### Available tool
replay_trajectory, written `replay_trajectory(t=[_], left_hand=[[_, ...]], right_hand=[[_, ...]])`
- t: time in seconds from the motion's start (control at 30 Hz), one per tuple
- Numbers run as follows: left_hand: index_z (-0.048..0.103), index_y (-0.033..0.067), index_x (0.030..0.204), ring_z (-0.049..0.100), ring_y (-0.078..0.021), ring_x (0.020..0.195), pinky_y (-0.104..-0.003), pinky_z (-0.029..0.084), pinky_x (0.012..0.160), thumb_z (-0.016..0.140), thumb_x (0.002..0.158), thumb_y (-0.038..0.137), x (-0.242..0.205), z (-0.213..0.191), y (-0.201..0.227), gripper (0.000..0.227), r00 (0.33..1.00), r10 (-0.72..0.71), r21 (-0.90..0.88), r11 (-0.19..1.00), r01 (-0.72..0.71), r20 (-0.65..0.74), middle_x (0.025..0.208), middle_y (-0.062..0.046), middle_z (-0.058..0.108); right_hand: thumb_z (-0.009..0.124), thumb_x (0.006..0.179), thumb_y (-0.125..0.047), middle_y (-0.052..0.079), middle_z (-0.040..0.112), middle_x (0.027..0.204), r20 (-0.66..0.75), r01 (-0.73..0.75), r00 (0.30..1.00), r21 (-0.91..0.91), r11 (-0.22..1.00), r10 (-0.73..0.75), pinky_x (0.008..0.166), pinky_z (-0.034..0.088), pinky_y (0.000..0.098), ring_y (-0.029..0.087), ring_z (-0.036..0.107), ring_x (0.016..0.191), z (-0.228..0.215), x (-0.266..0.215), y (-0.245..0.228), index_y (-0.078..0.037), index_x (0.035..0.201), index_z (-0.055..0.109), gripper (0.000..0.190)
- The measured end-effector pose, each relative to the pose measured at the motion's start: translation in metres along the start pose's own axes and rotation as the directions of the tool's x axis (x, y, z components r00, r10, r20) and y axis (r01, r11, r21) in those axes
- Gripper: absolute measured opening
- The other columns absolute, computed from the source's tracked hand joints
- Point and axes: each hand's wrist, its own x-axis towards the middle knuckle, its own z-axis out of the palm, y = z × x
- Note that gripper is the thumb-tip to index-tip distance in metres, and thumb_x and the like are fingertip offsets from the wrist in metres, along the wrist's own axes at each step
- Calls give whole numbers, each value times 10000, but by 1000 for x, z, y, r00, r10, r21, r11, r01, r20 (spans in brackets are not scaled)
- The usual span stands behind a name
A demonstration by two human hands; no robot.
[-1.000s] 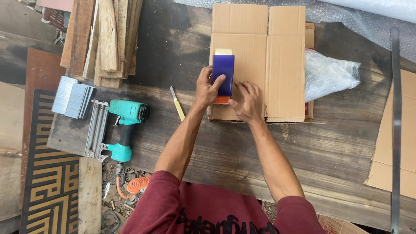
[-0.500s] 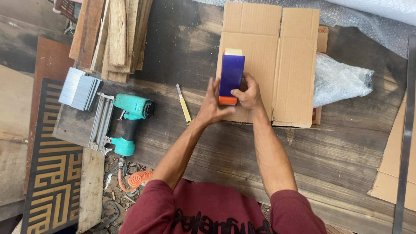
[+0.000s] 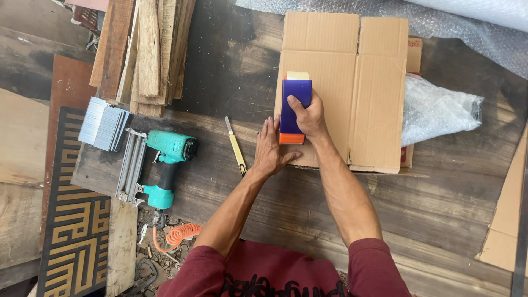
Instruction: The person places a bubble-wrapped item into a cardboard box, folds the flaps, and secures them with packing tape. They then use a utility knife to trim excess cardboard and tape along the edges, folding the flaps inward to complete the box.
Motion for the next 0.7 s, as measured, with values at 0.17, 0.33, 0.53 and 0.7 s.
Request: replay_trajectory(t=[0.17, 0.33, 0.53, 0.7], left_hand=[[-47, 74, 1626, 176, -468, 1538, -785, 233, 1145, 788, 751, 661, -2, -7, 11, 1344, 998, -44, 83, 996, 41, 45, 1709, -80, 200], [-27, 124, 1636, 198, -443, 1538, -784, 229, 1152, 782, 747, 660, 2, -3, 8, 1316, 994, -81, 123, 990, 72, 73, 1705, -54, 216], [-14, 109, 1620, 197, -471, 1564, -769, 215, 1143, 808, 765, 624, 4, 1, 3, 1293, 999, -4, 101, 995, -1, 47, 1719, -139, 168], [132, 70, 1623, 189, -422, 1570, -715, 254, 1161, 707, 791, 703, 5, 5, -2, 1193, 996, 12, 164, 986, -27, 89, 1712, -157, 153]], right_hand=[[762, 916, -227, -10, 593, 755, 14, 4, 1000, -48, 999, -3, 642, 507, 268, 103, 577, 725, -8, 27, 8, -114, 950, 637, 172], [739, 937, -237, -9, 588, 760, -44, 0, 999, -15, 1000, 0, 598, 502, 267, 104, 581, 698, -9, 63, 11, -117, 961, 643, 155], [759, 900, -388, 5, 711, 997, 43, 42, 998, -72, 997, -39, 813, 578, 273, 123, 667, 904, -15, 126, 6, -73, 1133, 669, 402], [775, 875, -416, 83, 712, 1023, 98, 0, 995, -29, 1000, 3, 708, 648, 319, 209, 713, 865, -9, 152, 13, -34, 1207, 618, 530]])
